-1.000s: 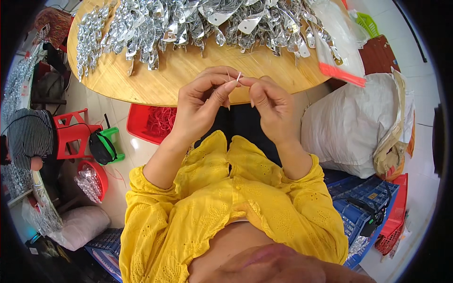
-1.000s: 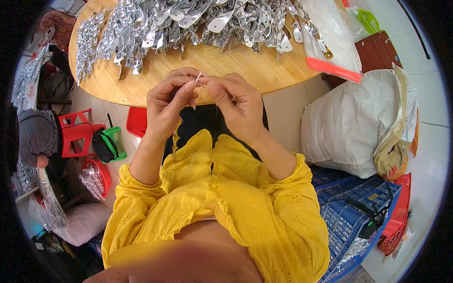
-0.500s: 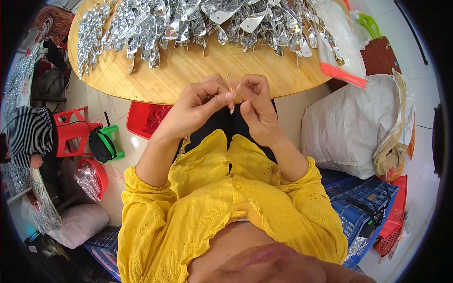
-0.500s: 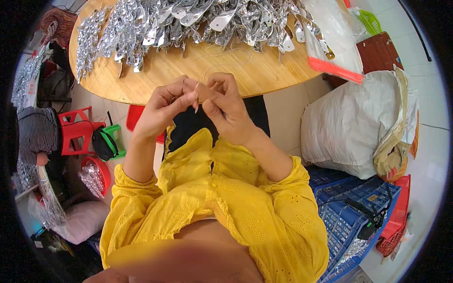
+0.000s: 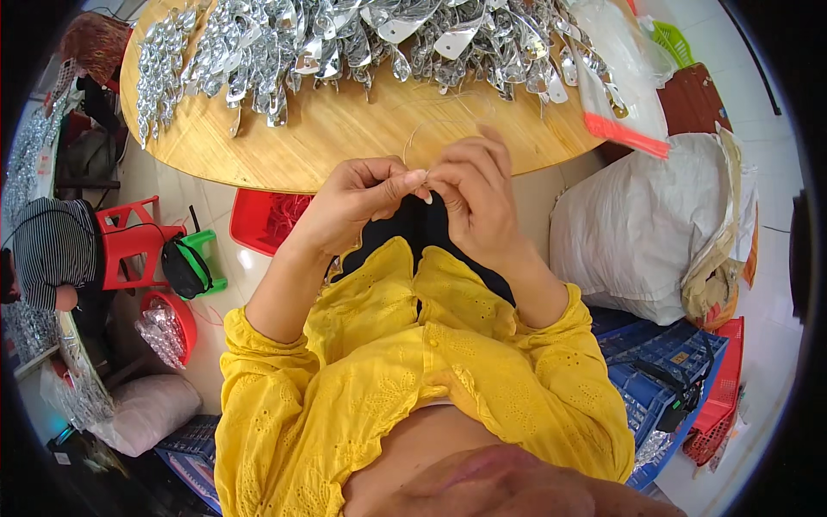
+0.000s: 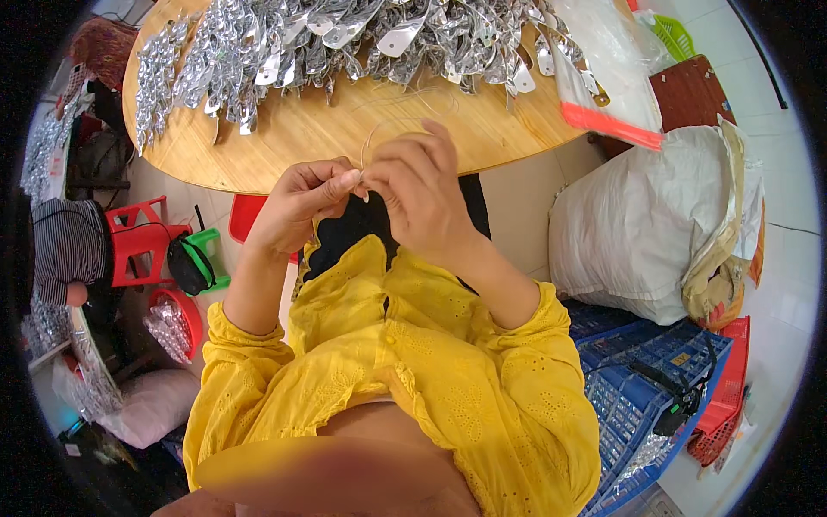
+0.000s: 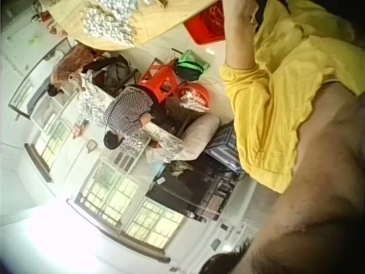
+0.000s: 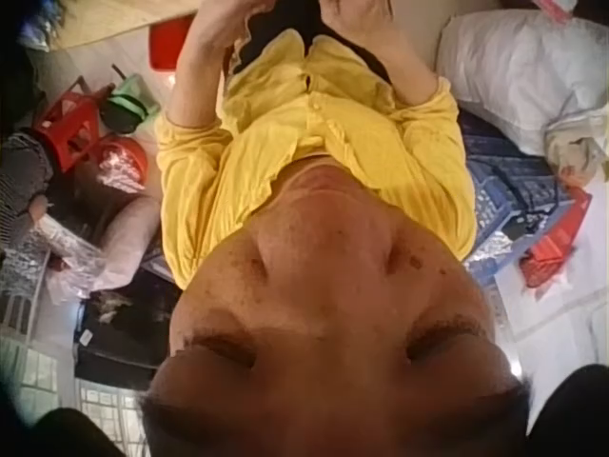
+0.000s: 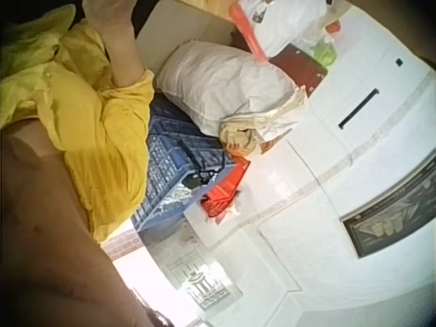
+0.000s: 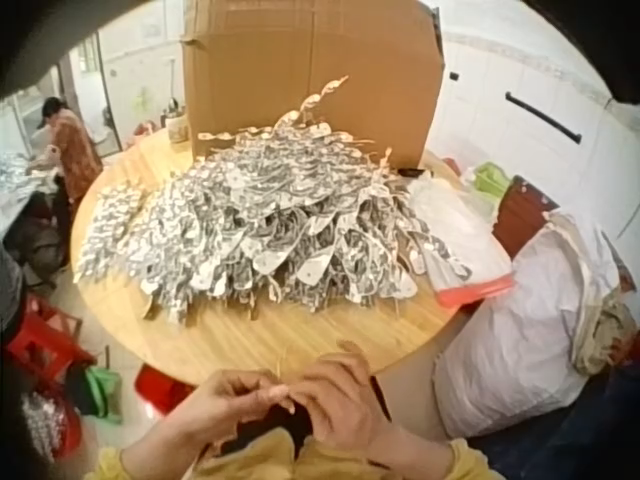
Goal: Assembling small silver foil-wrapped toy components onto a string at a workshop table.
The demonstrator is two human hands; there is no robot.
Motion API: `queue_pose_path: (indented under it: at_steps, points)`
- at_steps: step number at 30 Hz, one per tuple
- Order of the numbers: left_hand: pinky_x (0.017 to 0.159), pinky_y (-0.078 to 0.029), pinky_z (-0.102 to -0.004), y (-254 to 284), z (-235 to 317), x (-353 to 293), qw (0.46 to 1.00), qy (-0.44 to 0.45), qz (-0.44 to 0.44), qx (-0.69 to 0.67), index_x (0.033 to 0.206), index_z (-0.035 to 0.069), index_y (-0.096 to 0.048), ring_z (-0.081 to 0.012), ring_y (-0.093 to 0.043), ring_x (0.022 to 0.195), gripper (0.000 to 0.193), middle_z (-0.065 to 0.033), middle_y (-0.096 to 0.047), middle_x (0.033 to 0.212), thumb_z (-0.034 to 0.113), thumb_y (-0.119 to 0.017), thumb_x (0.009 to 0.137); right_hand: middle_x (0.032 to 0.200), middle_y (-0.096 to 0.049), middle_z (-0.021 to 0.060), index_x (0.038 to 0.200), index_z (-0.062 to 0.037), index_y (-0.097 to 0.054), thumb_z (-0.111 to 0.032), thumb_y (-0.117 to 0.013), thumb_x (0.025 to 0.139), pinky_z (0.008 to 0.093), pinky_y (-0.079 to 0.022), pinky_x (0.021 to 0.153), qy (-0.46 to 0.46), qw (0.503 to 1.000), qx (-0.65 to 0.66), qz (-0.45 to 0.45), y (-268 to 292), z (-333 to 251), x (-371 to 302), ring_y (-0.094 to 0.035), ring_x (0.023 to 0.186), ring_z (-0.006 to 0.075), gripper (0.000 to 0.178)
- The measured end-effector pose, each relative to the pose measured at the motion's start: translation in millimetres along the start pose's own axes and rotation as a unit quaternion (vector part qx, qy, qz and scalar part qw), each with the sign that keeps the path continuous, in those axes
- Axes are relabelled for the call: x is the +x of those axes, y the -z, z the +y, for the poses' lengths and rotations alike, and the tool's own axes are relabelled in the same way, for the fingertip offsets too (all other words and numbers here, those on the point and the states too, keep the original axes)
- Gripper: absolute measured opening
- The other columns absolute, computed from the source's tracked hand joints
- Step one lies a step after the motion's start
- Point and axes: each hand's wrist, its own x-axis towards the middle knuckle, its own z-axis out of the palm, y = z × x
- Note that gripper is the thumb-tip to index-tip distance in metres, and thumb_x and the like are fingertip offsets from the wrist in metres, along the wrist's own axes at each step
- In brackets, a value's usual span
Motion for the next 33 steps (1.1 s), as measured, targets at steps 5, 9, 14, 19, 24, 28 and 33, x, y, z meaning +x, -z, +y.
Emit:
queue_pose_path:
  at_steps: [5,9,14,19,24,28,33]
  points:
    - [0.043,-0.025,-0.0169,12.3,-4.0,-1.3,0.998,-0.029,0.057,-0.019,0.074,0.0,-0.055,-0.0043,-0.032,0.046,0.017,0.0021,-0.047,0.06,0.017,-0.055,0.078,0.096,-0.048,0.0056,0.087,-0.0032,-0.048,-0.014,-0.046,0.083,0.0249,-0.033,0.079,-0.376,0.709,0.584,-0.117,5.0,11.6,-12.8,-0.043,0.086,0.0128,0.012]
    - [0.042,-0.024,-0.017,13.2,-6.2,-5.4,0.998,-0.015,0.067,-0.014,0.078,-0.001,-0.055,-0.0043,-0.032,0.045,0.017,0.0027,-0.045,0.056,0.016,-0.055,0.078,0.099,-0.048,0.008,0.091,-0.0021,-0.046,-0.014,-0.044,0.084,0.0217,-0.034,0.068,-0.396,0.586,0.707,-0.027,9.1,10.5,-10.1,-0.042,0.076,0.0103,0.014]
    - [0.042,-0.023,-0.0164,18.6,-9.3,-10.1,1.0,0.023,-0.009,-0.007,0.079,0.0,-0.053,-0.0036,-0.032,0.045,0.017,-0.0001,-0.045,0.064,0.016,-0.049,0.082,0.081,-0.047,0.003,0.093,-0.0027,-0.044,-0.014,-0.042,0.084,0.0194,-0.032,0.055,-0.365,0.399,0.841,-0.029,11.0,28.6,-20.9,-0.039,0.062,0.0076,0.015]
    - [0.04,-0.024,-0.0144,10.9,-13.7,-19.7,0.973,-0.107,-0.169,-0.112,0.077,0.003,-0.046,-0.0024,-0.03,0.042,0.015,-0.0079,-0.048,0.086,0.015,-0.041,0.085,0.065,-0.04,-0.0007,0.087,-0.0033,-0.046,-0.012,-0.047,0.081,0.0217,-0.03,0.048,-0.341,0.805,0.449,-0.188,18.6,-10.0,-9.6,-0.037,0.054,0.009,0.011]
    - [0.037,-0.025,-0.0145,29.2,-8.1,-42.5,0.948,-0.195,-0.131,-0.217,0.074,0.004,-0.042,-0.0017,-0.031,0.039,0.013,-0.007,-0.04,0.084,0.015,-0.047,0.08,0.056,-0.033,0.0019,0.062,-0.0024,-0.045,-0.01,-0.052,0.078,0.0233,-0.028,0.05,-0.214,0.944,0.236,-0.083,22.4,15.1,-22.0,-0.035,0.054,0.0114,0.019]
    - [0.036,-0.024,-0.0148,50.9,2.0,-56.9,0.951,-0.219,-0.068,-0.208,0.072,0.005,-0.042,-0.0016,-0.03,0.037,0.013,-0.0035,-0.038,0.077,0.012,-0.052,0.076,0.058,-0.034,0.0021,0.063,-0.0027,-0.045,-0.009,-0.052,0.078,0.0242,-0.027,0.05,-0.296,0.93,0.215,-0.048,41.5,37.5,-33.5,-0.035,0.056,0.0122,0.018]
    - [0.036,-0.024,-0.0138,54.0,10.7,-64.4,0.923,-0.267,-0.011,-0.277,0.07,0.004,-0.044,-0.0002,-0.031,0.037,0.014,-0.0037,-0.043,0.08,0.012,-0.054,0.075,0.06,-0.033,0.0022,0.063,-0.0019,-0.041,-0.014,-0.048,0.081,0.0234,-0.027,0.05,-0.234,0.933,0.268,-0.057,23.7,18.8,-28.4,-0.032,0.056,0.0108,0.023]
